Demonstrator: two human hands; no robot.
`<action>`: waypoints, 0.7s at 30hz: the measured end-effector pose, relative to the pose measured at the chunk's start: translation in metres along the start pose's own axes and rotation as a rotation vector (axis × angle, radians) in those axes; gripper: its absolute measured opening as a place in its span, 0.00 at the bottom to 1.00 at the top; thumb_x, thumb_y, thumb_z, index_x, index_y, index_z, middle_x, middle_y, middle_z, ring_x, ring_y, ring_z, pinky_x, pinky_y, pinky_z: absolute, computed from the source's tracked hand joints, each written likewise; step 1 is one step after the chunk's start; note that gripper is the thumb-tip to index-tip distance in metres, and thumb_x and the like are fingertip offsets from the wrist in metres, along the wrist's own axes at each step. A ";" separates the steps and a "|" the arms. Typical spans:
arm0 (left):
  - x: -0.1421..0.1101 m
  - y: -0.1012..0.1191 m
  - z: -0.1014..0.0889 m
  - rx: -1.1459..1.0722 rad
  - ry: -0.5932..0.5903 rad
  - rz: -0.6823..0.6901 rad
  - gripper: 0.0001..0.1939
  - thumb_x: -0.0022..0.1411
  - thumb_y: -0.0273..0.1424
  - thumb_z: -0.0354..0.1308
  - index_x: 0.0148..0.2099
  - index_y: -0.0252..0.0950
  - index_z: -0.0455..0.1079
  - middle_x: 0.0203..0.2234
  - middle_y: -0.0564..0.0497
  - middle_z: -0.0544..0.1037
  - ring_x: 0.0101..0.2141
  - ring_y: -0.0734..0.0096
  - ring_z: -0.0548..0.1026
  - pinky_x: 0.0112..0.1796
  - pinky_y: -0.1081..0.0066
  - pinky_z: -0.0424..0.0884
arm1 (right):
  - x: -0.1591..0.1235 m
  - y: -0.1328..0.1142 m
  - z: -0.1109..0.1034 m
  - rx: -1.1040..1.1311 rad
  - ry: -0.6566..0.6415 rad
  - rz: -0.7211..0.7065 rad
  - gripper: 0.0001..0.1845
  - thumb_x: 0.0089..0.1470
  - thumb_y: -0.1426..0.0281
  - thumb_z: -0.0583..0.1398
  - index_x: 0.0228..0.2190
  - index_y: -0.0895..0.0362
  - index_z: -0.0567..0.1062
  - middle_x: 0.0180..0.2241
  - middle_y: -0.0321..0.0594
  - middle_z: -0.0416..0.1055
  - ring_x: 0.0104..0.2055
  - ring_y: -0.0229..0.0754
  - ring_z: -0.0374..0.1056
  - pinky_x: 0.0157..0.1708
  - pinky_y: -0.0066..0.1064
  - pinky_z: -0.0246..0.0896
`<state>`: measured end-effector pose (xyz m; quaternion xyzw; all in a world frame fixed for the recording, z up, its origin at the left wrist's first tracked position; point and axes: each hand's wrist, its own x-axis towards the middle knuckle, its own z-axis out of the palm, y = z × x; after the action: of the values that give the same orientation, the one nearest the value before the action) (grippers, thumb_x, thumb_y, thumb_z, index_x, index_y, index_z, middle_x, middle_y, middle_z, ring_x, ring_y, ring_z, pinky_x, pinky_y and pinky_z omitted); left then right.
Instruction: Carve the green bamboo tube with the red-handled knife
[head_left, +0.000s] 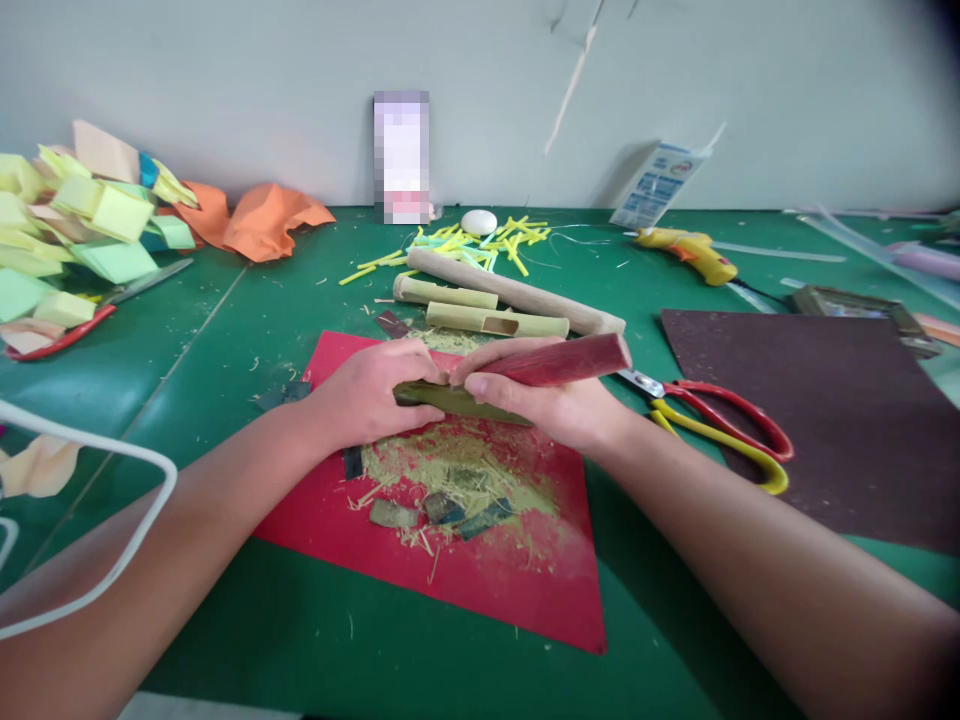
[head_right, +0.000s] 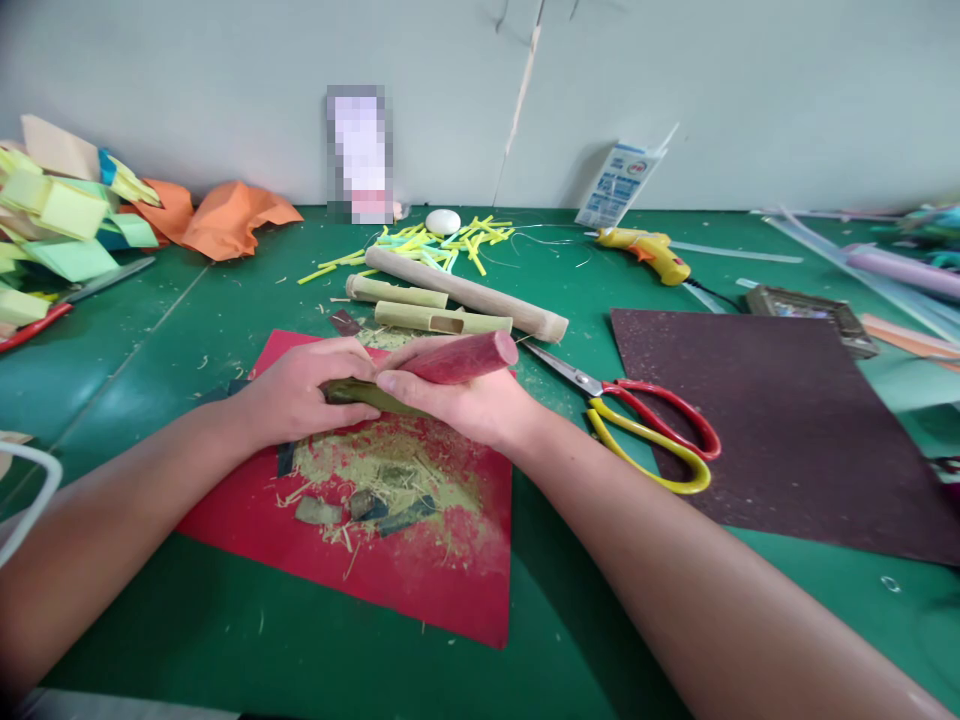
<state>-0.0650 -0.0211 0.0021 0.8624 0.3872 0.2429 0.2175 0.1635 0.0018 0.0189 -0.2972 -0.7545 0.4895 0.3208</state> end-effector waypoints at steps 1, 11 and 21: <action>0.000 0.000 0.000 -0.001 0.002 0.001 0.09 0.60 0.32 0.63 0.43 0.36 0.74 0.37 0.49 0.74 0.38 0.68 0.73 0.40 0.68 0.69 | 0.000 0.000 0.000 -0.001 0.003 0.002 0.11 0.53 0.62 0.65 0.34 0.55 0.81 0.36 0.38 0.80 0.37 0.40 0.74 0.38 0.30 0.69; 0.000 0.001 0.000 0.002 0.001 -0.012 0.09 0.59 0.30 0.63 0.43 0.35 0.74 0.36 0.49 0.73 0.38 0.68 0.73 0.39 0.68 0.69 | 0.000 -0.001 0.001 -0.042 0.020 -0.007 0.09 0.53 0.63 0.64 0.32 0.56 0.80 0.34 0.39 0.79 0.35 0.38 0.73 0.36 0.29 0.68; 0.000 0.000 0.001 0.001 0.009 -0.016 0.11 0.59 0.31 0.64 0.45 0.36 0.74 0.37 0.49 0.74 0.38 0.68 0.74 0.40 0.68 0.70 | 0.001 -0.001 0.001 -0.069 0.029 -0.034 0.07 0.51 0.66 0.63 0.30 0.57 0.79 0.29 0.37 0.78 0.29 0.35 0.69 0.30 0.27 0.64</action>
<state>-0.0650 -0.0210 0.0014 0.8582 0.3953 0.2447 0.2174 0.1622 0.0014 0.0195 -0.3021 -0.7711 0.4533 0.3296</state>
